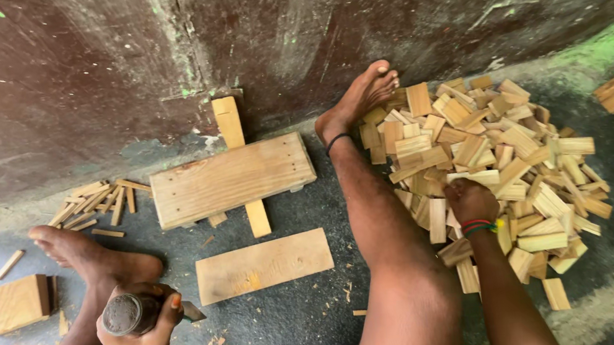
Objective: The person sits on the floor and uses a hammer and chisel to split small wooden blocks into thin strips. They repeatedly position the wood on a wooden stand, strike the chisel, and collect the resulting pieces.
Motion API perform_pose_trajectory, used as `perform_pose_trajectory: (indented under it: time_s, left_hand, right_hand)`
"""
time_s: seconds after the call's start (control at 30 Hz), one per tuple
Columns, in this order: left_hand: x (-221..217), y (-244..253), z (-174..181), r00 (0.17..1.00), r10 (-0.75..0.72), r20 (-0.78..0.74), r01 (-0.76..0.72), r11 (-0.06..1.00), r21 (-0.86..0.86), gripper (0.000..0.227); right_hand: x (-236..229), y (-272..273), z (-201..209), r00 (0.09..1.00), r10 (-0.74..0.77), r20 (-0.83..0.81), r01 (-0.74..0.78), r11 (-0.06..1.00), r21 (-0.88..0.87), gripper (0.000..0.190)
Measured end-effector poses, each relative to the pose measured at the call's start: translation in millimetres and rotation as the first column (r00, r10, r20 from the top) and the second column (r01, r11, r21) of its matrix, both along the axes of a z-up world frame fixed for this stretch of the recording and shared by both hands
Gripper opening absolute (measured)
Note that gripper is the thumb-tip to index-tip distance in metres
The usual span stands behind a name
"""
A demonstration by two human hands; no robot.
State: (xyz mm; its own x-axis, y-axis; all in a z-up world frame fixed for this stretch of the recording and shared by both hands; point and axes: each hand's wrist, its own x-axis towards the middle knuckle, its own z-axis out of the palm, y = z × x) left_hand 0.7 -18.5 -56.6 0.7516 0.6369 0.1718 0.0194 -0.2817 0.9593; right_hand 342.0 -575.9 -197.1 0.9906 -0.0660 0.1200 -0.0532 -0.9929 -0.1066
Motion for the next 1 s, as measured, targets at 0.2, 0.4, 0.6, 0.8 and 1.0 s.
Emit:
perform_pose_trajectory:
  time_s: [0.2,0.4,0.6,0.8,1.0]
  left_hand:
    - [-5.3,12.9,1.1,0.994,0.03,0.106,-0.033,0.999,0.023,0.024]
    - [-15.1,13.7,-2.5,0.997,0.046,0.063,-0.044,0.999,-0.032,0.022]
    - [-6.0,-1.8,18.7,0.998,-0.016,0.065,0.01,0.996,0.092,0.022]
    - [-11.0,-30.0,68.0,0.988,-0.081,0.132,0.059,0.985,0.16,0.024]
    - [-31.0,-66.7,129.2,0.927,-0.178,0.331,0.092,0.961,0.259,0.027]
  right_hand:
    - [30.8,41.3,-21.0,0.985,0.168,0.043,-0.153,0.957,-0.246,0.042]
    - [29.8,10.6,-19.9,0.99,0.14,0.014,-0.135,0.975,-0.177,0.027]
    - [6.7,-18.4,41.1,0.964,0.165,0.208,-0.254,0.8,0.544,0.024]
    - [-14.4,1.1,127.3,0.938,0.257,0.234,-0.324,0.401,0.857,0.023]
    - [-76.9,59.0,191.1,0.844,0.512,0.16,-0.309,0.22,0.925,0.026]
